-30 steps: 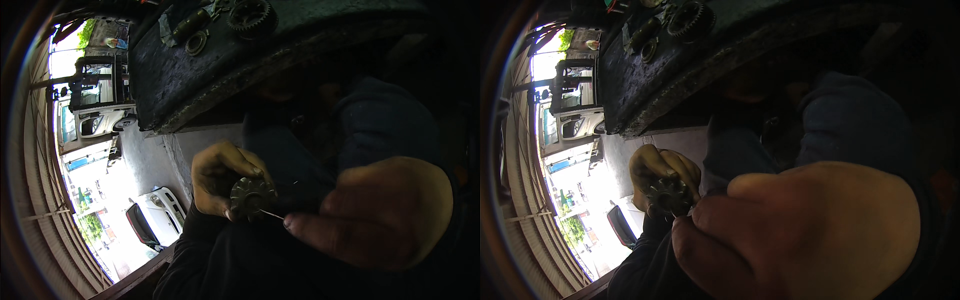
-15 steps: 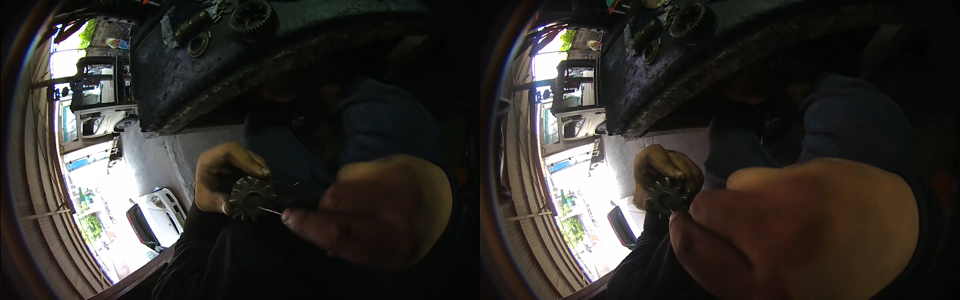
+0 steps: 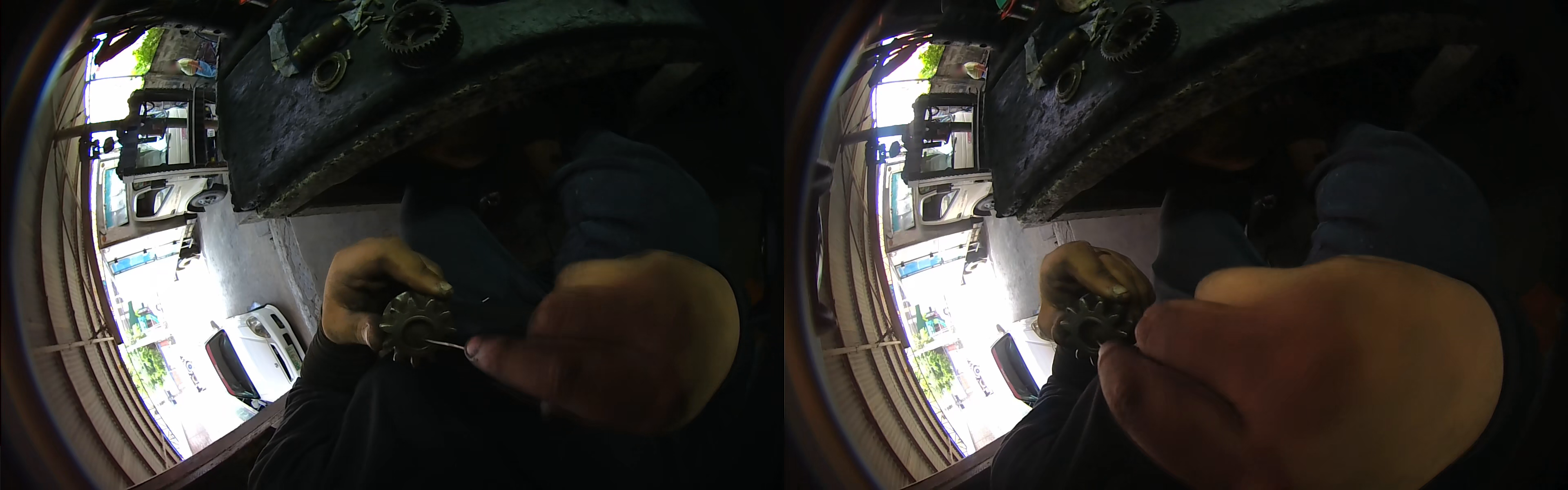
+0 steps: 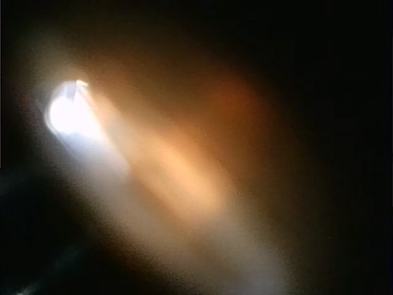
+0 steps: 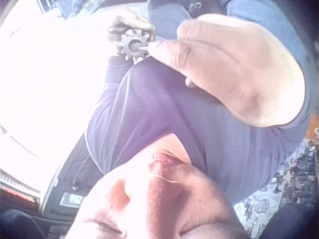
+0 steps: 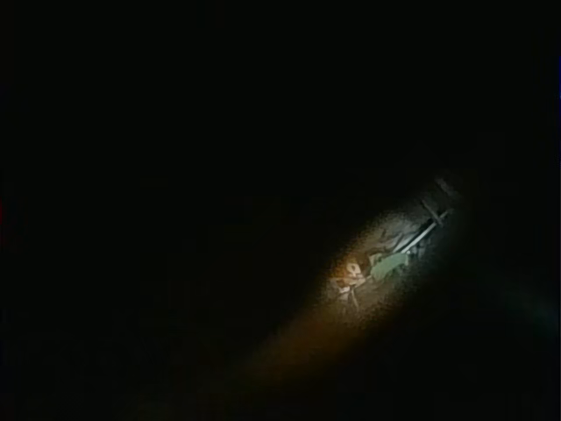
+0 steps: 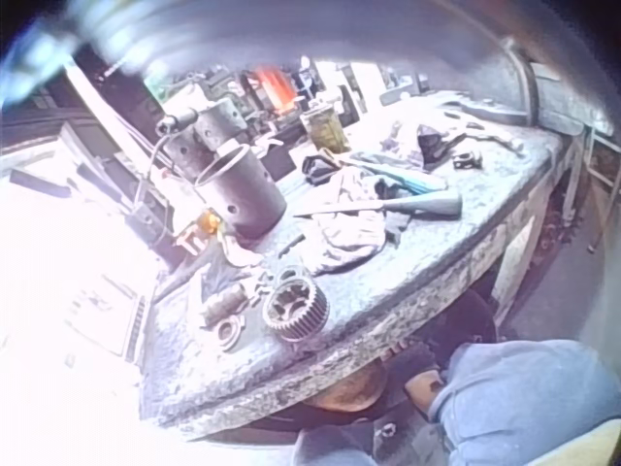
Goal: The person works at a cluttered workbench in a workshop, handling a small metal gear and using a thin metal tool to scrape or adjust its teeth. They repeatedly pick up and set down the gear and tool, occasionally wiping the gear with a cloth. Another person is visible in the background.
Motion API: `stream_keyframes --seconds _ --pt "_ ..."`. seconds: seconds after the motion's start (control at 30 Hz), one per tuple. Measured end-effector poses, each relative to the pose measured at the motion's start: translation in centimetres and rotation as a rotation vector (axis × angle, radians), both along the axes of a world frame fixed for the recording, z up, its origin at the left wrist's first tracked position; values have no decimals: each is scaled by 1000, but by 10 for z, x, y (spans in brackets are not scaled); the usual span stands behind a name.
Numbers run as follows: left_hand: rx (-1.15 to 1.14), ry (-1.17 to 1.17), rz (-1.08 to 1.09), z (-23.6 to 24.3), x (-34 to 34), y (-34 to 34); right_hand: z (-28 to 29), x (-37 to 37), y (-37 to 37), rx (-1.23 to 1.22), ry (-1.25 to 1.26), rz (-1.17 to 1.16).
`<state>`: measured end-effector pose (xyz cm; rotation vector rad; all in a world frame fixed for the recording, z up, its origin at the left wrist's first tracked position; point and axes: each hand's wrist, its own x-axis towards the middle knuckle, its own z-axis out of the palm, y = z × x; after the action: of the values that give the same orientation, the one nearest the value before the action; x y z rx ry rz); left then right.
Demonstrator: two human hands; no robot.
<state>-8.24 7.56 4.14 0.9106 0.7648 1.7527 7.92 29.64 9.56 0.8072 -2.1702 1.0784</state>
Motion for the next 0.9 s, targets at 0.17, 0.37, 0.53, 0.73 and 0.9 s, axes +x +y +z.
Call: stream_keyframes --seconds 0.17,0.37,0.53,0.73,0.9 --pt "-1 -62 32 -21 3 -10 2 2 -7 -31 -27 -78" --pt "-128 -77 5 -7 1 -10 5 2 -6 17 15 -90" --pt "-72 -167 -26 1 7 -10 0 -2 -4 -10 7 -44" --pt "51 8 -14 0 -1 7 0 0 -4 22 40 -76" --pt "61 -67 41 -16 11 2 1 1 -2 47 46 -49"
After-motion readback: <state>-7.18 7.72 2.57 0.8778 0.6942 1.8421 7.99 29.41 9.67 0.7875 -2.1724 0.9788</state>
